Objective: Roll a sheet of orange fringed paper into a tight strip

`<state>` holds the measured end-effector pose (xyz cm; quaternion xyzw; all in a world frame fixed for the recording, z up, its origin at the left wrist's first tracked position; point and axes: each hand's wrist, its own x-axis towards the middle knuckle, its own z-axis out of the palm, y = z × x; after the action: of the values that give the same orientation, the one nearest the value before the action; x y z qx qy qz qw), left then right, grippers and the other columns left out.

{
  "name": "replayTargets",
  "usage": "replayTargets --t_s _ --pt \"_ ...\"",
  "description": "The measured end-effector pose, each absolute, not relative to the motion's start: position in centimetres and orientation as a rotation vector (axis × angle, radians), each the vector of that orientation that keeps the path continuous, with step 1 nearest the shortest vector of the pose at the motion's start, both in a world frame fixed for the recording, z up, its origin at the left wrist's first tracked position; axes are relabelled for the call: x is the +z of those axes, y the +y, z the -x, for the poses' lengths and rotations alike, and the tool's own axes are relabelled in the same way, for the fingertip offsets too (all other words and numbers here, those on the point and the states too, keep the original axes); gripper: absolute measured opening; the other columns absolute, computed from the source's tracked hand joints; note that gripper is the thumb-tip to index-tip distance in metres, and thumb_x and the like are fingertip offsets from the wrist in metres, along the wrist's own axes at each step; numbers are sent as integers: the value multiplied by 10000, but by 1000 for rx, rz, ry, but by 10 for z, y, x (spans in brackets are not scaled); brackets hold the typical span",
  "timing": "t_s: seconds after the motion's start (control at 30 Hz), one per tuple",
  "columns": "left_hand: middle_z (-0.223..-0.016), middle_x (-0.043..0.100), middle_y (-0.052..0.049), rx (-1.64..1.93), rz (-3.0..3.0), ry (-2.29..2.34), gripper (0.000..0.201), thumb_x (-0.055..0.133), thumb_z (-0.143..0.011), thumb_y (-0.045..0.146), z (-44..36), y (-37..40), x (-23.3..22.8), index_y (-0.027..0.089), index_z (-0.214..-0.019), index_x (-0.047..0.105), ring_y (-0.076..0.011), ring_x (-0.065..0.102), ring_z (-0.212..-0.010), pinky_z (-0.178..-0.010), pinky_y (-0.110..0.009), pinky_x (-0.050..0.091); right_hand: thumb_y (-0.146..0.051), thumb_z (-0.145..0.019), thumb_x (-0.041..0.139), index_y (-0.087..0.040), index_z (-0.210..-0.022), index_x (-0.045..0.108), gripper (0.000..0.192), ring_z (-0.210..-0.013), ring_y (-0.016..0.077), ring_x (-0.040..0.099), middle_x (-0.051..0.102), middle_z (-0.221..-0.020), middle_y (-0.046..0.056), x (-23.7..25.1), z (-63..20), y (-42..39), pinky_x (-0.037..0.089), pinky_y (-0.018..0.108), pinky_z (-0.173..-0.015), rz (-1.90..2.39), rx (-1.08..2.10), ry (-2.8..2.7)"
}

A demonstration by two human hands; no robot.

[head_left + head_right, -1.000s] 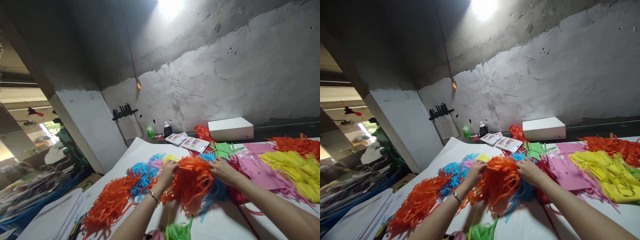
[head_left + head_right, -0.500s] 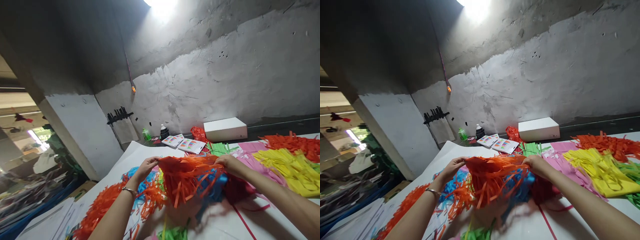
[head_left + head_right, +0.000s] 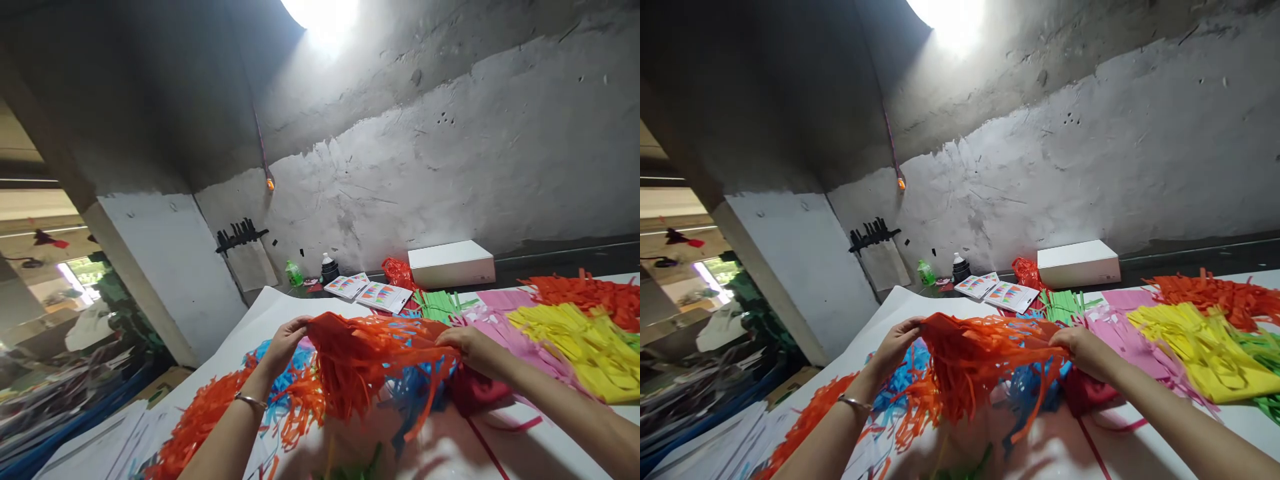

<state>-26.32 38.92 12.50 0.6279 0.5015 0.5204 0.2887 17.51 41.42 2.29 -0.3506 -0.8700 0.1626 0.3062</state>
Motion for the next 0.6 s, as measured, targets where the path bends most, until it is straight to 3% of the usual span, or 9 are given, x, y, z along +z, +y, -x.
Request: replayTargets --t_s 0.1,0.2,0.3,0.4,0.53,0.6 --pt "-821 781 -54 1379 -1719 1359 300 803 -654 434 254 385 127 184 -817 773 -250 681 -834 -830 -372 543 4 -886 598 -163 -1007 728 244 -1005 198 698 750 -1059 42 20 -170 408 543 389 -921 953 438 -2321" --pt "-830 781 -49 1363 -1760 1380 256 757 -677 404 241 381 130 190 -815 773 -258 678 -868 -845 -370 537 122 -688 524 -171 -1171 716 597 -1210 252 632 699 -1267 91 18 -168 402 490 420 -1040 994 473 -2377" --pt "-840 783 -44 1341 -1782 1402 257 701 -698 386 227 376 133 188 -843 776 -256 682 -867 -847 -367 531 107 -556 482 -198 -1326 652 845 -1301 299 571 621 -1396 107 24 -168 391 458 441 -1087 1051 515 -2433" --pt "-848 785 -41 1321 -1791 1420 279 674 -709 387 216 370 134 184 -870 777 -253 688 -852 -837 -362 529 51 -533 517 -228 -1380 616 897 -1301 293 566 586 -1434 91 43 -164 373 461 405 -1085 1052 530 -2469" --pt "-856 785 -33 1323 -1789 1447 269 670 -713 388 204 366 134 193 -862 780 -246 685 -854 -819 -337 516 -79 -669 597 -249 -1367 627 719 -1348 278 503 564 -1448 76 64 -143 349 392 411 -1138 1009 481 -2471" --pt "-843 784 -32 1329 -1776 1458 263 671 -710 392 199 366 133 193 -845 779 -244 684 -840 -794 -327 512 -133 -692 638 -236 -1421 575 739 -1391 299 450 535 -1479 92 60 -126 345 328 455 -1179 1023 444 -2453"
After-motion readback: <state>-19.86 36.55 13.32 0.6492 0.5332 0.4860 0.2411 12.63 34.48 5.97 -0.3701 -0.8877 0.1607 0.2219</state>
